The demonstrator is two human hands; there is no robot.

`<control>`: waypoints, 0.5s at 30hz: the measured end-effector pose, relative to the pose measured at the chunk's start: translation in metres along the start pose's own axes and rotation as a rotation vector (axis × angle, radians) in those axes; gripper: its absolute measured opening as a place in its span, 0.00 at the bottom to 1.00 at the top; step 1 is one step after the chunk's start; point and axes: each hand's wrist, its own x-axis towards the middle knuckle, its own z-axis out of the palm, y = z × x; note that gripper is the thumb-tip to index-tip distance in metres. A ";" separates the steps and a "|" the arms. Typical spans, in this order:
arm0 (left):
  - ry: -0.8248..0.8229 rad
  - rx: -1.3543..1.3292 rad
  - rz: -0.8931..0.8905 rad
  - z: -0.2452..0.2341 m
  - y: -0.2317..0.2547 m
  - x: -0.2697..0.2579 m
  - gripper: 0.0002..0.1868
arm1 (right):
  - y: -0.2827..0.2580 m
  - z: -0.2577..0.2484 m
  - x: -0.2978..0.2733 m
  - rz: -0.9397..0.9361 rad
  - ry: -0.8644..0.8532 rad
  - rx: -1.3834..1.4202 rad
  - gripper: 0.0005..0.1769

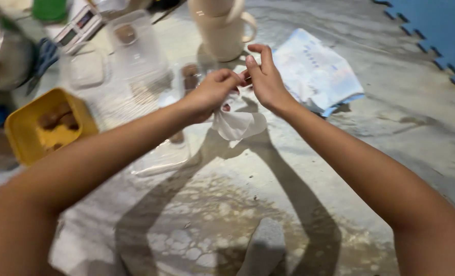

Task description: The person organizes brown dough-like balls into plastic containers, sometimes using a wet wipe to clean their hands or surfaces during the process.

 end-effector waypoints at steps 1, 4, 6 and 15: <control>0.057 -0.048 -0.004 -0.018 0.006 -0.015 0.18 | -0.011 0.022 -0.001 0.162 -0.026 0.153 0.26; 0.198 -0.138 -0.076 -0.069 0.022 -0.067 0.19 | -0.054 0.082 -0.005 0.533 -0.126 0.457 0.29; 0.256 -0.163 -0.102 -0.103 0.028 -0.099 0.19 | -0.078 0.116 -0.004 0.621 -0.235 0.474 0.32; 0.318 -0.203 0.084 -0.244 -0.015 -0.174 0.22 | -0.089 0.250 0.027 0.555 -0.473 0.468 0.45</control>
